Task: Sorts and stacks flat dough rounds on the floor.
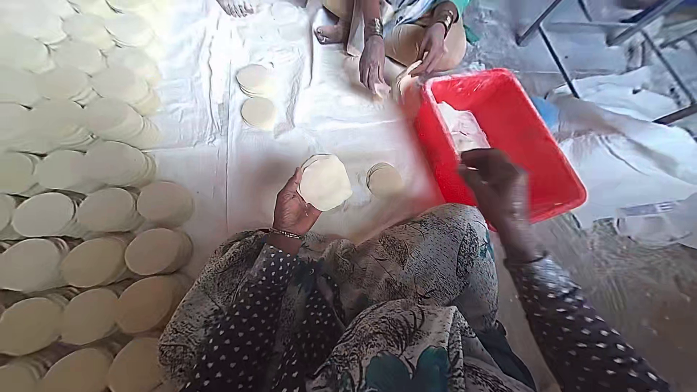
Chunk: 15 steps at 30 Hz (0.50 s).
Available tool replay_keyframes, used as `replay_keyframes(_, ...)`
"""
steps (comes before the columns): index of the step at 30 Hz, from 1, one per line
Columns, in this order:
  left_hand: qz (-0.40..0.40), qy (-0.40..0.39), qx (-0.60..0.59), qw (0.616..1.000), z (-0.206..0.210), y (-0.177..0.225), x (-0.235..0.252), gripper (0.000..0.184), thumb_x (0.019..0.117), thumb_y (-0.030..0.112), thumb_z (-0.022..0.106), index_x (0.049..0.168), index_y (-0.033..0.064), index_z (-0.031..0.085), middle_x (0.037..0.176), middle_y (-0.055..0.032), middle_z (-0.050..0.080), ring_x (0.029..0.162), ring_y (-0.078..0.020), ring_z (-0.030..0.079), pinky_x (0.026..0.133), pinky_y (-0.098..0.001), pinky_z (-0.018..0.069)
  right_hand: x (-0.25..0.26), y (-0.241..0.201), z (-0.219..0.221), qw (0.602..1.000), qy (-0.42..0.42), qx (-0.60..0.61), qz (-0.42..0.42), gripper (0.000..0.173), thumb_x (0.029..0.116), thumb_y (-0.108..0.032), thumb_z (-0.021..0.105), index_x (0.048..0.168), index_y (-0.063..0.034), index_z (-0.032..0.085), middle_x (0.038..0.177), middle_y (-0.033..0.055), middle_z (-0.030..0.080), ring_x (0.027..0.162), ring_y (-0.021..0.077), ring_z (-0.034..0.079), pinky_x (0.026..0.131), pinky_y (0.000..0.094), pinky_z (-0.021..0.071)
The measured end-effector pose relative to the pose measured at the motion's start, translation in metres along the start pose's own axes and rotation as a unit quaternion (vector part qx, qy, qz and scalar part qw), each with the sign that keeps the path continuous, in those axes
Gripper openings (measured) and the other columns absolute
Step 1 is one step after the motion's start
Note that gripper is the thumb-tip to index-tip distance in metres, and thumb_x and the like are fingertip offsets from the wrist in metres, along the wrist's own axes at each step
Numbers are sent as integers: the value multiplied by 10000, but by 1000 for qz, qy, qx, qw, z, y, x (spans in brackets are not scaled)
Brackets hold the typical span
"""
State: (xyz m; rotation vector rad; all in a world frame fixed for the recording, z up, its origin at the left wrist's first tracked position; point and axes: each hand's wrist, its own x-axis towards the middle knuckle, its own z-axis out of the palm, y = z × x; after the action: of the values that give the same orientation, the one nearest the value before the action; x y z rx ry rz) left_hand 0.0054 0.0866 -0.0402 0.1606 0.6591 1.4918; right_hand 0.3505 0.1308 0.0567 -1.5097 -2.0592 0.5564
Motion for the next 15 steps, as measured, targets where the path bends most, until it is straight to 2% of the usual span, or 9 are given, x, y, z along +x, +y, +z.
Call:
replay_keyframes(2, -8, 29, 11, 999, 1, 0, 0, 289, 1092, 173, 402, 1337, 118, 545, 1221, -92, 675, 1115, -221, 675, 953, -428, 574, 28, -44, 52, 991, -72, 117, 6, 459, 1014, -213, 637, 1414, -10, 539, 1386, 174, 620, 1251, 260, 626, 1033, 435, 525)
replay_keyframes(4, -6, 43, 44, 998, 1, 0, -3, 332, 965, -58, 489, 1260, 83, 549, 1129, -110, 686, 995, -224, 703, 864, -426, 602, 55, -62, 99, 949, -167, 261, 52, 535, 1006, -256, 636, 1467, -30, 485, 1379, 129, 625, 1225, 191, 625, 1006, 364, 531)
replay_keyframes(6, -5, 9, 69, 998, 1, 1, -7, 396, 856, -134, 506, 1187, 73, 571, 1073, -104, 695, 932, -209, 706, 821, -415, 609, 83, -57, 141, 876, -258, 392, 112, 488, 1042, -329, 560, 1426, -29, 525, 1249, 102, 692, 1101, 159, 677, 927, 344, 568)
replay_keyframes(7, -7, -11, 71, 997, 0, 1, -8, 410, 818, -126, 511, 1163, 81, 587, 1056, -92, 703, 917, -196, 708, 809, -405, 609, 90, -55, 156, 849, -289, 424, 128, 476, 1066, -370, 506, 1392, -26, 553, 1176, 98, 712, 1026, 156, 706, 874, 337, 599)
replay_keyframes(8, -12, -27, 65, 997, -2, 1, -7, 413, 803, -106, 514, 1160, 83, 595, 1057, -89, 703, 922, -191, 707, 816, -404, 607, 93, -57, 165, 840, -299, 433, 134, 472, 1069, -382, 496, 1366, -24, 577, 1125, 96, 718, 970, 153, 712, 833, 333, 607)
replay_keyframes(9, -20, -29, 56, 998, -2, 1, -6, 394, 810, -73, 518, 1163, 85, 596, 1061, -87, 702, 931, -188, 708, 825, -405, 608, 92, -62, 169, 851, -286, 421, 131, 445, 1059, -365, 527, 1339, -27, 600, 1097, 89, 720, 938, 139, 711, 811, 323, 609)
replay_keyframes(11, -36, 0, 45, 998, 1, 1, -4, 308, 932, -1, 523, 1224, 83, 572, 1097, -92, 686, 973, -196, 696, 855, -415, 598, 81, -73, 172, 915, -192, 347, 75, 424, 1026, -305, 613, 1319, 1, 608, 1146, 102, 702, 975, 116, 683, 847, 301, 579)
replay_keyframes(13, -40, 44, 66, 996, 7, 4, -9, 270, 1017, 105, 531, 1285, 110, 565, 1135, -61, 683, 1011, -167, 690, 885, -377, 589, 62, -82, 163, 969, -100, 221, -54, 430, 1013, -303, 633, 1307, 11, 631, 1279, 159, 670, 1148, 213, 656, 952, 390, 545)
replay_keyframes(15, -38, 85, 66, 994, 13, 6, -11, 259, 1039, 155, 539, 1293, 111, 550, 1152, -55, 669, 1019, -157, 679, 889, -357, 580, 48, -85, 160, 978, -30, 133, -156, 360, 994, -272, 663, 1239, -9, 687, 1270, 167, 680, 1155, 280, 652, 965, 441, 533)
